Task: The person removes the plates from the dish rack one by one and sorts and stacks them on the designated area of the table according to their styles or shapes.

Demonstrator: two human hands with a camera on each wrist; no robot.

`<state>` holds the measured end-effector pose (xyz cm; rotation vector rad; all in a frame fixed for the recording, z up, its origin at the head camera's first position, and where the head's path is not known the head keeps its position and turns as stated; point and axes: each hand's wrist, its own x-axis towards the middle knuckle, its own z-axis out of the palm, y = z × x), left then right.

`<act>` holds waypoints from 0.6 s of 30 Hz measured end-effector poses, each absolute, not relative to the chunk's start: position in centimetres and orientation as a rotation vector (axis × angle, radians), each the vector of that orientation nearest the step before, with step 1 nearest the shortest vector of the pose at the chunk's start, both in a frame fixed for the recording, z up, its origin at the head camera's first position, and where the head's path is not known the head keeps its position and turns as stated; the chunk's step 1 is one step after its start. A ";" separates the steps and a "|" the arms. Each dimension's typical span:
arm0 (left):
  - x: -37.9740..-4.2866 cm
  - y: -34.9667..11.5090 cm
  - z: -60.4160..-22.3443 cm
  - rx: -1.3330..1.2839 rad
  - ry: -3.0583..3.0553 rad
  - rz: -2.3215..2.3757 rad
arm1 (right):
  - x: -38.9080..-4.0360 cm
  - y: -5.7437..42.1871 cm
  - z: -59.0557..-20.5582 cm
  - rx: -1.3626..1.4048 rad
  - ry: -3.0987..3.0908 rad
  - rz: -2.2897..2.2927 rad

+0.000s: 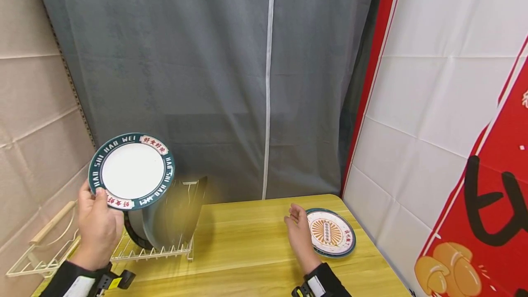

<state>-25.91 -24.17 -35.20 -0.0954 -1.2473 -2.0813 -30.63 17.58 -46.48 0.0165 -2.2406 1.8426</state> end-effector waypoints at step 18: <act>-25.4 -18.6 -38.5 -0.279 -1.536 -2.291 | -29.5 14.4 -44.3 0.242 -2.245 1.868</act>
